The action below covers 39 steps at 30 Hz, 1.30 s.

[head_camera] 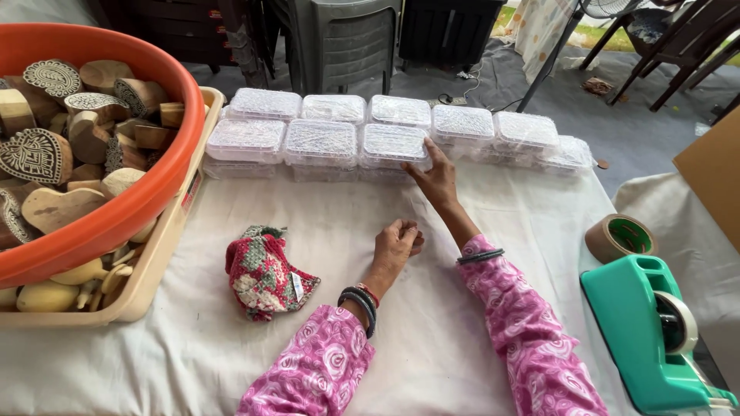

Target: The person wipes and cleans wooden stamps using a patterned cloth. They pick up a stamp from a container, wipe it thoroughly, and place it on the table, repeating the process for multiple items.

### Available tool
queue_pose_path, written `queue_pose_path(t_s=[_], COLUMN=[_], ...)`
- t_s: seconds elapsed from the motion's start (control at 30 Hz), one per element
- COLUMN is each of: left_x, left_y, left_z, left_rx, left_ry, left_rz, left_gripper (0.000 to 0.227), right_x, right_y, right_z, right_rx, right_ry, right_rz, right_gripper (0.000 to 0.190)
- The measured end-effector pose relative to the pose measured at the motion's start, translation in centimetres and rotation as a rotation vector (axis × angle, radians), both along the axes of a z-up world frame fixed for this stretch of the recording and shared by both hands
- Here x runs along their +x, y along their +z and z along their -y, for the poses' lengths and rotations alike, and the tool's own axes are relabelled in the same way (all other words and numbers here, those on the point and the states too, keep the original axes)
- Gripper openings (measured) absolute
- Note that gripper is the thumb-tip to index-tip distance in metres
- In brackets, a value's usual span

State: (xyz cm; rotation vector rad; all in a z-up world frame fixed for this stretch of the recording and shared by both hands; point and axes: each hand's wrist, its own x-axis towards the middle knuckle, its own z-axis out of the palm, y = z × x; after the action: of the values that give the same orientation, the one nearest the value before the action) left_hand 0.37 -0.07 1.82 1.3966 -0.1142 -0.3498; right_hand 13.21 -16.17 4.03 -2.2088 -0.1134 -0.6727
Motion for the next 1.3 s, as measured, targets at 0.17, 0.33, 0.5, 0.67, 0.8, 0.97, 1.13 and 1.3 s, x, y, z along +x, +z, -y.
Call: queue_pose_path(t_s=[0.17,0.33,0.5,0.67,0.8,0.97,1.13,1.3], left_x=[0.3,0.3,0.7,0.5,0.8,-3.0,-4.3,-6.1], left_y=[-0.6,-0.7,-1.4,-1.7,-3.2,5.9,10.0,11.5], left_z=[0.0,-0.3,0.0,0.0,0.6,-4.3,-13.7,-20.4], left_rx=[-0.025,-0.041,0.005,0.019,0.24,0.569,1.015,1.208], left_ry=[0.012,-0.004,-0.002,-0.006,-0.02,0.064,0.186,0.384], left_rz=[-0.004,-0.004,0.028,0.064,0.298,0.812,0.935,0.808], left_gripper=[0.026,0.025,0.023,0.022,0.022,0.025,0.045,0.05], right_x=[-0.8,-6.2,-12.2,-18.4,-19.2,-19.0,-18.6,-18.2], right_y=[-0.4,0.0,-3.9,-1.4,-1.5,-1.5,-1.8,-2.0], right_z=[0.9,2.7,6.4,5.6,5.5,5.9,6.6,6.8], right_rx=[-0.162,-0.18,-0.383,-0.48,-0.506,-0.545,-0.548,-0.551], right_ry=[-0.026,-0.027,0.0,0.054,0.074,0.095,0.145,0.111], right_rz=[0.068,-0.041,-0.323,-0.352,-0.306,-0.299,-0.273,-0.27], right_gripper=[0.101,0.096,0.062,0.052,0.05,0.047,0.048,0.043])
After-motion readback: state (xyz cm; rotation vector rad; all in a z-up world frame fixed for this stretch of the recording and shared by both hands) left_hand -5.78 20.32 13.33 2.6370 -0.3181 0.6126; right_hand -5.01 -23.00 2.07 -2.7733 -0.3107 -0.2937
